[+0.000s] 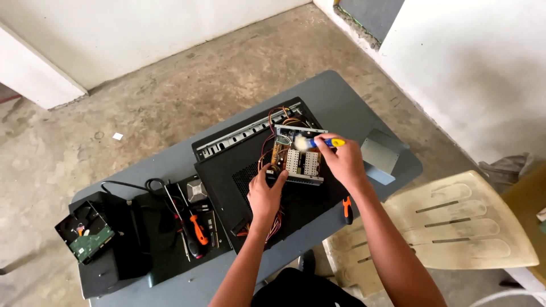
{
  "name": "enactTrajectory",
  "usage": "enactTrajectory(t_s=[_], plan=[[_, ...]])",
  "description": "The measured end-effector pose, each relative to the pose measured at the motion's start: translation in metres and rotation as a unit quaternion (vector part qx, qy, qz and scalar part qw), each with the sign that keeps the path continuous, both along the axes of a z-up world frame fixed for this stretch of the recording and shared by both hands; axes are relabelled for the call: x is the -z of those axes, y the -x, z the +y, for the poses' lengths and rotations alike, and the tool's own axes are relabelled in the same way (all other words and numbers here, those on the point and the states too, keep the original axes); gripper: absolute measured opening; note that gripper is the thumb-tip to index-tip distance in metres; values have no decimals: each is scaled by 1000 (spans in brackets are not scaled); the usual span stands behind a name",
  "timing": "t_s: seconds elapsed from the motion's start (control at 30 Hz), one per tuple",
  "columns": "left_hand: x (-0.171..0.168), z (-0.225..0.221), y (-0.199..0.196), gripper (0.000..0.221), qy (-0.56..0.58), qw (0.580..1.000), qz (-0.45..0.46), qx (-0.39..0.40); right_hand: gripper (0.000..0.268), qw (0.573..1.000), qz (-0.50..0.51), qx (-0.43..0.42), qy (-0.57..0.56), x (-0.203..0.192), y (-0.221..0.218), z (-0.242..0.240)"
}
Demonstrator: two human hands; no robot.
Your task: The person is disassembling a desktop computer by unscrewing the power supply and then cleaning the internal components with a brush.
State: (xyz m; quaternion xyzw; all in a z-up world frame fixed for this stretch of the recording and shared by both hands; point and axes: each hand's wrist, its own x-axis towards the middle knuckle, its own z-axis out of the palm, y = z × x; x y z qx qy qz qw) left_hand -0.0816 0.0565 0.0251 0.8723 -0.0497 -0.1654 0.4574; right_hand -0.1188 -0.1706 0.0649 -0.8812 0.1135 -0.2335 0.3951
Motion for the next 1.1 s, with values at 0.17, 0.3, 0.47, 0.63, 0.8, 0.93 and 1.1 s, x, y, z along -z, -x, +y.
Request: enactTrajectory(t_s=[0.17,0.3,0.47,0.63,0.8,0.93,1.1], plan=[[0,-1,1,91,0,1000,2,10,17,995,8,-36,-97,-23,-7,30],[10,-1,-7,97,-14,1000,11,13,14,998,-11,-55,-11,-5,-56,51],[11,0,-7,90,-43,999,22,18,25,984,86,-73,139,37,-96,71],[8,1,-7,92,-26,999,27,11,26,972,66,-53,217,31,-92,68],[-8,5,-1,92,-23,999,36,16,24,987,92,-104,76,17,-71,74],[-5,2,-4,93,-16,999,36,19,18,973,36,-50,224,38,-67,60],[-3,5,-1,95,-9,999,33,24,21,992,61,-109,28,-11,-34,61]])
